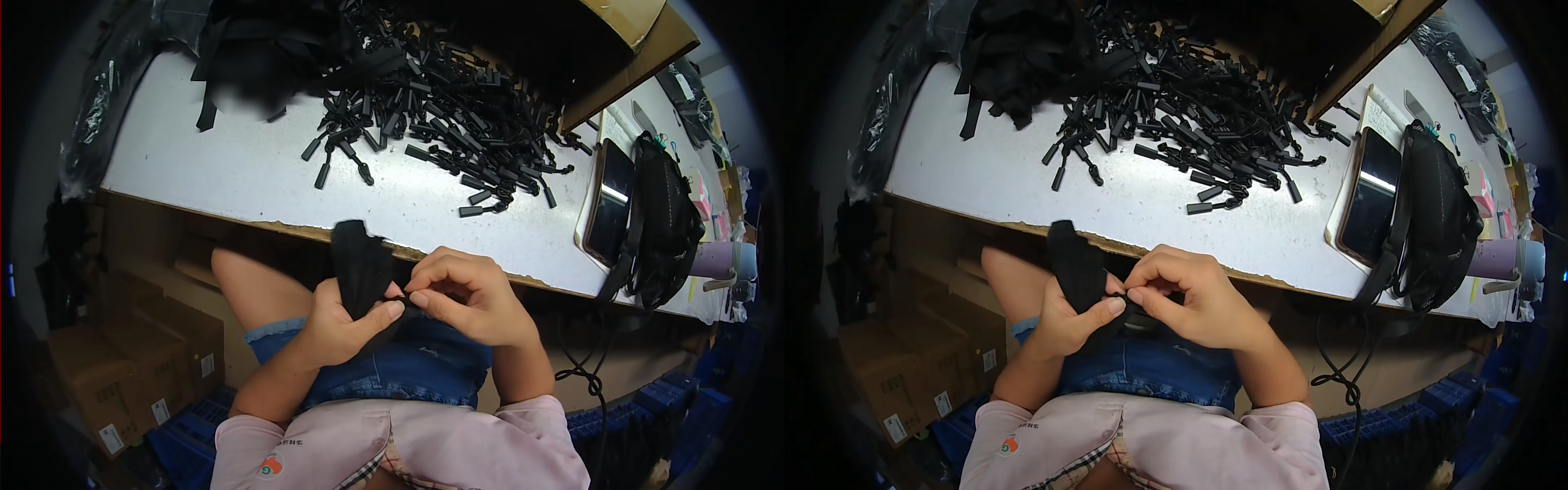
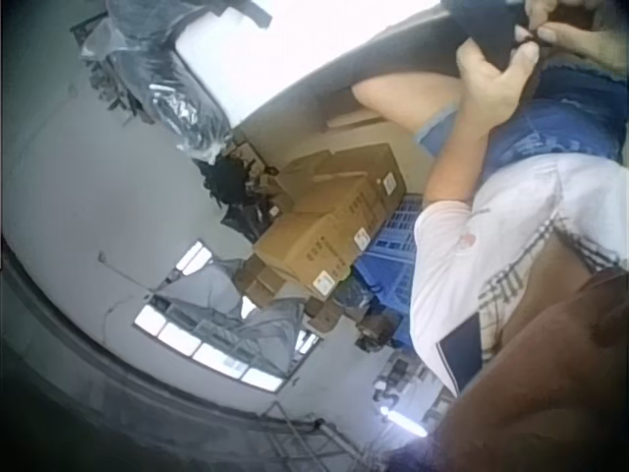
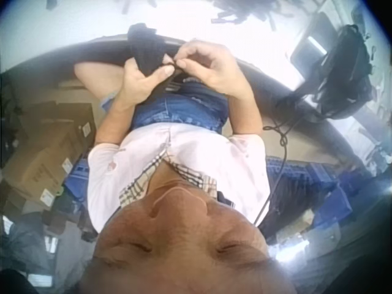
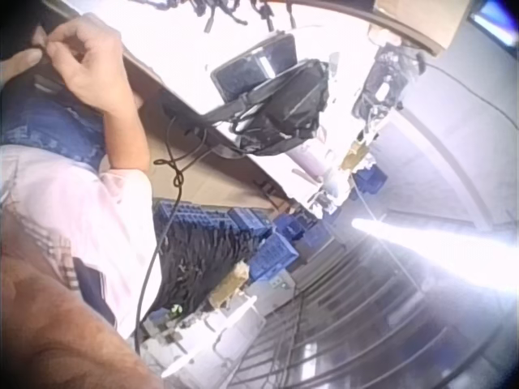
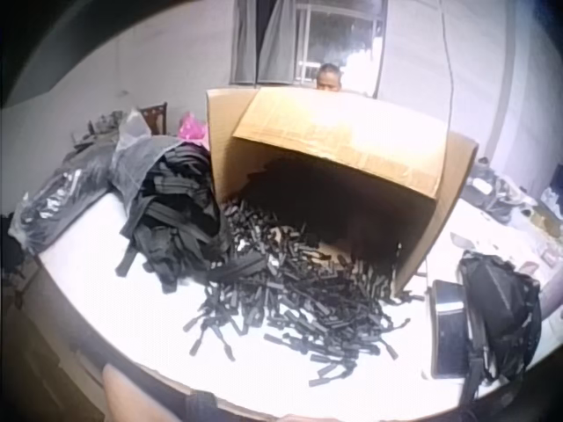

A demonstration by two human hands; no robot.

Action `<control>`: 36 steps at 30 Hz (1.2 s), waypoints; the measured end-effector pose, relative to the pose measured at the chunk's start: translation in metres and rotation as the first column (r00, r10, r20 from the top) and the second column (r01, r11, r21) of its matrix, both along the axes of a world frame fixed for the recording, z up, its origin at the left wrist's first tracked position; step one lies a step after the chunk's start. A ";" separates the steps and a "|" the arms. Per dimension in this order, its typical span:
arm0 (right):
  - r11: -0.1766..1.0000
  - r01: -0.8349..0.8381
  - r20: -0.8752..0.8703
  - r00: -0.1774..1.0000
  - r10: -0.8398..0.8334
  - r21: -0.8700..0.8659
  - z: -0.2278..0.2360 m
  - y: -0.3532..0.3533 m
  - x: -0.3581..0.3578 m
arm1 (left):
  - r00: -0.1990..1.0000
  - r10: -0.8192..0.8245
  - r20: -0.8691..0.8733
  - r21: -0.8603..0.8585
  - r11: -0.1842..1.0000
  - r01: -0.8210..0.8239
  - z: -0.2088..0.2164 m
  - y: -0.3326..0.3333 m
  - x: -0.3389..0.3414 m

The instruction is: The person sits on the floor and assembles black fabric straps by inserting small black plastic clips into the ends of the straps. The person picks up a strap, selects a clip from a pile on the table, and pushes the clip into the strap's opening, repeating this process for multiple straps.

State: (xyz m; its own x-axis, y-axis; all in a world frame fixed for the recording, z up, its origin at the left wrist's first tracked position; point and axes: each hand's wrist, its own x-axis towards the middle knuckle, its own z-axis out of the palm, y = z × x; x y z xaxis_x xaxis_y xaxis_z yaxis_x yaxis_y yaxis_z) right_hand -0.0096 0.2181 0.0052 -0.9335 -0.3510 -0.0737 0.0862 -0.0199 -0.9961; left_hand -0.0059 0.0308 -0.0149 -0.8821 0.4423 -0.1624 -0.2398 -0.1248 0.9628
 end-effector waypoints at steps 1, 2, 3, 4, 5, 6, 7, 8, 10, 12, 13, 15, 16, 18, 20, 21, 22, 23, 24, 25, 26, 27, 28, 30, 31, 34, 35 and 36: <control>0.996 0.067 -0.085 0.994 -0.062 0.053 0.001 -0.005 0.001 | 1.000 0.022 0.017 0.071 0.997 -0.023 0.000 0.001 0.000; 0.986 0.137 -0.172 0.978 -0.119 0.099 0.002 -0.009 0.003 | 0.997 0.075 0.026 0.098 0.992 -0.077 0.003 0.005 0.001; 0.954 0.259 -0.325 0.924 -0.199 0.152 0.001 -0.013 0.004 | 0.991 0.128 0.035 0.125 0.983 -0.131 0.008 0.011 0.001; 0.905 0.383 -0.474 0.841 -0.260 0.185 0.000 -0.016 0.006 | 0.983 0.180 0.046 0.152 0.971 -0.185 0.011 0.014 0.001; 0.841 0.505 -0.613 0.732 -0.298 0.194 -0.002 -0.018 0.008 | 0.979 0.197 0.048 0.140 0.969 -0.202 0.011 0.013 0.003; 0.783 0.587 -0.686 0.657 -0.313 0.206 -0.003 -0.019 0.013 | 0.975 0.214 0.050 0.128 0.967 -0.219 0.012 0.013 0.005; 0.783 0.580 -0.656 0.684 -0.318 0.225 -0.002 -0.023 0.021 | 0.972 0.229 0.052 0.117 0.965 -0.233 0.012 0.013 0.006; 0.783 0.572 -0.625 0.711 -0.324 0.245 0.000 -0.028 0.028 | 0.970 0.242 -0.018 0.116 0.964 -0.239 0.011 0.013 0.006; 0.734 0.628 -0.704 0.643 -0.303 0.258 -0.007 -0.036 0.029 | 0.951 0.266 -0.159 0.114 0.961 -0.250 0.007 0.016 0.007; 0.647 0.723 -0.802 0.524 -0.288 0.241 -0.003 -0.036 0.029 | 0.938 0.306 -0.162 0.113 0.950 -0.291 0.005 0.016 0.009; 0.603 0.766 -0.845 0.461 -0.271 0.225 -0.001 -0.037 0.028 | 0.930 0.328 -0.165 0.114 0.943 -0.313 0.005 0.016 0.010; 0.679 0.689 -0.785 0.556 -0.272 0.253 -0.004 -0.035 0.029 | 0.928 0.344 -0.145 0.105 0.937 -0.332 0.005 0.016 0.011; 0.713 0.649 -0.752 0.602 -0.268 0.265 -0.006 -0.034 0.031 | 0.927 0.350 -0.132 0.102 0.935 -0.339 0.005 0.016 0.013; 0.764 0.592 -0.602 0.716 -0.352 0.256 -0.006 -0.038 0.034 | 0.917 0.364 -0.161 0.110 0.930 -0.350 0.005 0.020 0.014; 0.784 0.572 -0.524 0.757 -0.391 0.240 -0.008 -0.041 0.035 | 0.903 0.371 -0.215 0.077 0.928 -0.363 0.003 0.021 0.015; 0.781 0.579 -0.531 0.749 -0.396 0.235 -0.009 -0.042 0.035 | 0.893 0.371 -0.255 0.042 0.927 -0.373 0.001 0.022 0.015; 0.778 0.586 -0.539 0.741 -0.401 0.227 -0.010 -0.043 0.034 | 0.881 0.369 -0.297 0.006 0.923 -0.384 0.002 0.022 0.015; 0.782 0.590 -0.588 0.711 -0.384 0.202 -0.013 -0.043 0.030 | 0.878 0.377 -0.295 0.008 0.920 -0.393 0.002 0.023 0.014; 0.786 0.592 -0.636 0.679 -0.367 0.177 -0.017 -0.042 0.024 | 0.875 0.385 -0.294 0.010 0.916 -0.400 0.003 0.024 0.013; 0.792 0.591 -0.681 0.644 -0.349 0.153 -0.021 -0.042 0.021 | 0.871 0.395 -0.292 0.011 0.912 -0.410 0.003 0.024 0.013; 0.808 0.572 -0.635 0.679 -0.367 0.145 -0.021 -0.042 0.022 | 0.883 0.404 -0.237 0.035 0.912 -0.408 0.002 0.024 0.013; 0.822 0.553 -0.588 0.713 -0.383 0.134 -0.021 -0.041 0.024 | 0.894 0.411 -0.181 0.060 0.912 -0.407 0.001 0.024 0.014; 0.836 0.535 -0.538 0.744 -0.397 0.123 -0.021 -0.041 0.025 | 0.902 0.414 -0.124 0.085 0.910 -0.406 0.001 0.024 0.014; 0.875 0.482 -0.328 0.833 -0.445 0.037 -0.020 -0.040 0.031 | 0.918 0.394 -0.050 0.121 0.914 -0.386 0.001 0.023 0.015; 0.886 0.463 -0.217 0.864 -0.454 -0.012 -0.019 -0.039 0.032 | 0.925 0.380 -0.015 0.141 0.916 -0.375 0.002 0.023 0.014; 0.871 0.472 -0.193 0.850 -0.491 -0.138 -0.022 -0.042 0.032 | 0.943 0.322 0.085 0.133 0.934 -0.331 0.004 0.021 0.013; 0.868 0.433 -0.059 0.887 -0.459 -0.242 -0.022 -0.041 0.032 | 0.945 0.302 0.128 0.143 0.937 -0.319 0.004 0.020 0.013; 0.847 0.403 0.071 0.912 -0.405 -0.347 -0.022 -0.039 0.031 | 0.945 0.281 0.170 0.152 0.939 -0.307 0.005 0.018 0.013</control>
State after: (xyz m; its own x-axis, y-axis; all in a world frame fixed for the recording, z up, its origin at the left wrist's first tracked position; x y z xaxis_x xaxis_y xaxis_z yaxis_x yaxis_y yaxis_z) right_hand 0.0213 0.1790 -0.0163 -0.9984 0.0551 -0.0133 -0.0096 -0.3952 -0.9185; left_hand 0.0067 0.0492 -0.0094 -0.9499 0.1995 -0.2406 -0.3007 -0.3733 0.8776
